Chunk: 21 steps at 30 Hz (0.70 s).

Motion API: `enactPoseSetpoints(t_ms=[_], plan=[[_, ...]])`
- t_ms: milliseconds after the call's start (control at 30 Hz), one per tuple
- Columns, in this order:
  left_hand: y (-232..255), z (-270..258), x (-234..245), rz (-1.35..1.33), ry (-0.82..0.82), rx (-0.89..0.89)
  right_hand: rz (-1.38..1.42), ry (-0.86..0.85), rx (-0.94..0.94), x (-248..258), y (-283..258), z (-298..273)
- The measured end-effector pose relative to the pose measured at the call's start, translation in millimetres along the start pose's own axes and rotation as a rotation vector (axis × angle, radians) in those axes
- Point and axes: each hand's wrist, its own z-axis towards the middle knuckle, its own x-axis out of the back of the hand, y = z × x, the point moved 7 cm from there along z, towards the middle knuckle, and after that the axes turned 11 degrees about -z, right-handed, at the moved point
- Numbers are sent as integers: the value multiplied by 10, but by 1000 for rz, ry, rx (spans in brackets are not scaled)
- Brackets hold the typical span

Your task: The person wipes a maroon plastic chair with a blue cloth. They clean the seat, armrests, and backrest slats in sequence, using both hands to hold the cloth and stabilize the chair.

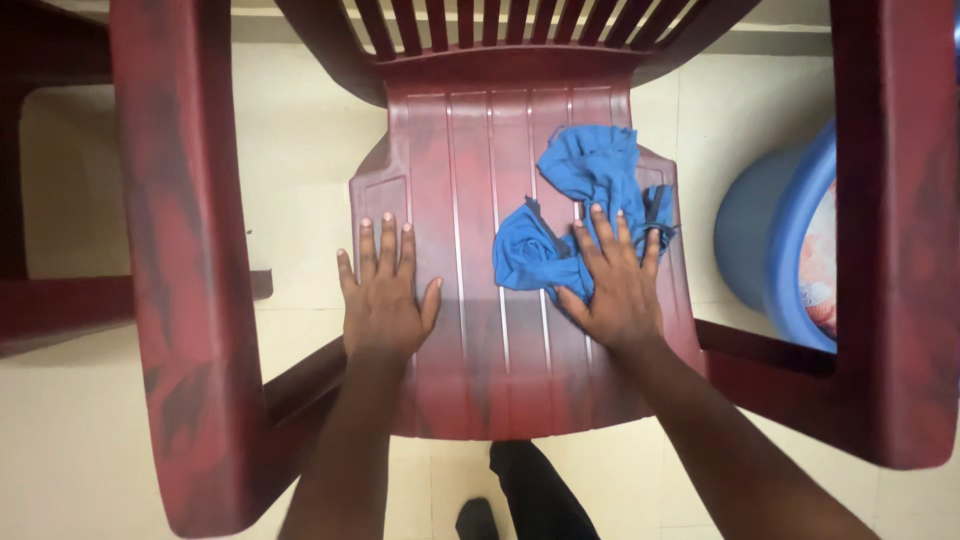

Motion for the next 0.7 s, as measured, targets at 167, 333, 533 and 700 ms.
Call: enactPoseSetpoints(t_ms=[167, 333, 533, 700], plan=[[34, 12, 50, 31, 69, -14, -28, 26, 5, 6, 16, 34], [13, -14, 40, 5, 66, -14, -5, 13, 0, -22, 2, -1], [29, -15, 91, -21, 105, -39, 1, 49, 16, 21, -23, 11], [24, -16, 25, -10, 77, -24, 2, 63, 14, -12, 32, -47]])
